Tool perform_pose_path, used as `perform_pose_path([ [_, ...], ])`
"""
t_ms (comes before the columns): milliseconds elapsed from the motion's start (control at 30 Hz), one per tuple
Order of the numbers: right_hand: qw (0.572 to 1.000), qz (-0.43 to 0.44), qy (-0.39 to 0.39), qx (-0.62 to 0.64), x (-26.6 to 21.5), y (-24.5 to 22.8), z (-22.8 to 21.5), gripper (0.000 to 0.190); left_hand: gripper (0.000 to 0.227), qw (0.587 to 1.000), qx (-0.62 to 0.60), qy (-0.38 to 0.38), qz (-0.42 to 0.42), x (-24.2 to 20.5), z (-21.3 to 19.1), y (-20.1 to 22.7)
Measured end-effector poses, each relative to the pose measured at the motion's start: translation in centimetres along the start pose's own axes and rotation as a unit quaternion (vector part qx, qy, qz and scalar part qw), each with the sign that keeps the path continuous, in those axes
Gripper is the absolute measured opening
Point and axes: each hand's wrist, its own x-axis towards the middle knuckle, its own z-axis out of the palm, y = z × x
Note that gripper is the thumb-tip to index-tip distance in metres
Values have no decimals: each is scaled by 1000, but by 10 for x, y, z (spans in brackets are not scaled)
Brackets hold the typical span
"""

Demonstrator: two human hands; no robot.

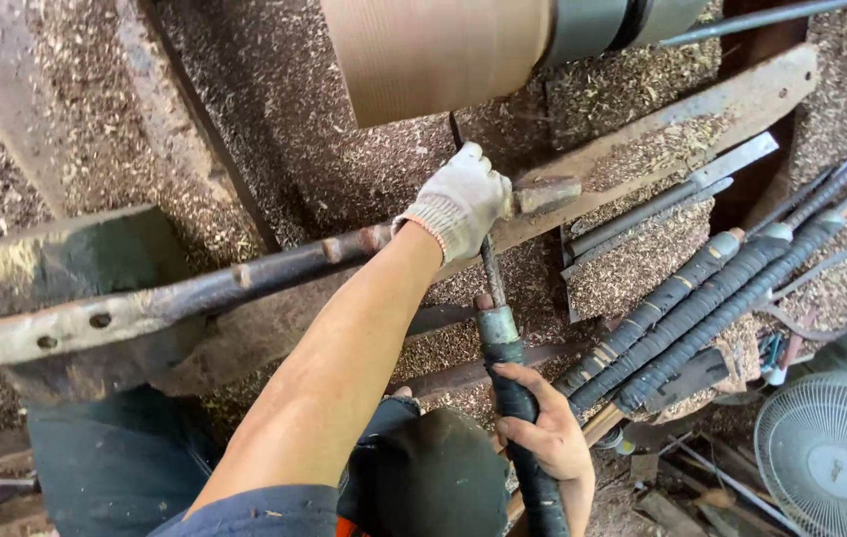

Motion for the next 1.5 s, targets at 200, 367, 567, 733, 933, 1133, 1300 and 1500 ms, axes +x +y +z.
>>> perform_pose_path([
  [200,999,-28,19,25,2,23,9,72,39,999,9,34,22,-1,5,-3],
  [367,999,-19,13,-22,0,1,19,73,35,997,-46,58,9,-1,7,-4],
  [567,996,26,-39,-72,3,-22,-20,68,31,996,-42,76,-18,5,20,0],
  [733,988,13,-98,-121,13,-38,-50,67,31,996,-56,56,-52,-2,6,2],
  [933,980,36,-136,-137,27,-54,-79,66,20,992,-94,-19,-86,-7,-10,4],
  [1133,975,43,-158,-152,41,-61,-106,68,14,984,-133,-13,-117,-9,-7,5],
  [1300,979,37,-148,-136,37,-53,-101,67,16,989,-114,-20,-94,-11,-13,5],
  [1500,986,12,-124,-111,23,-39,-79,68,19,993,-91,-32,-66,-8,-9,2],
])
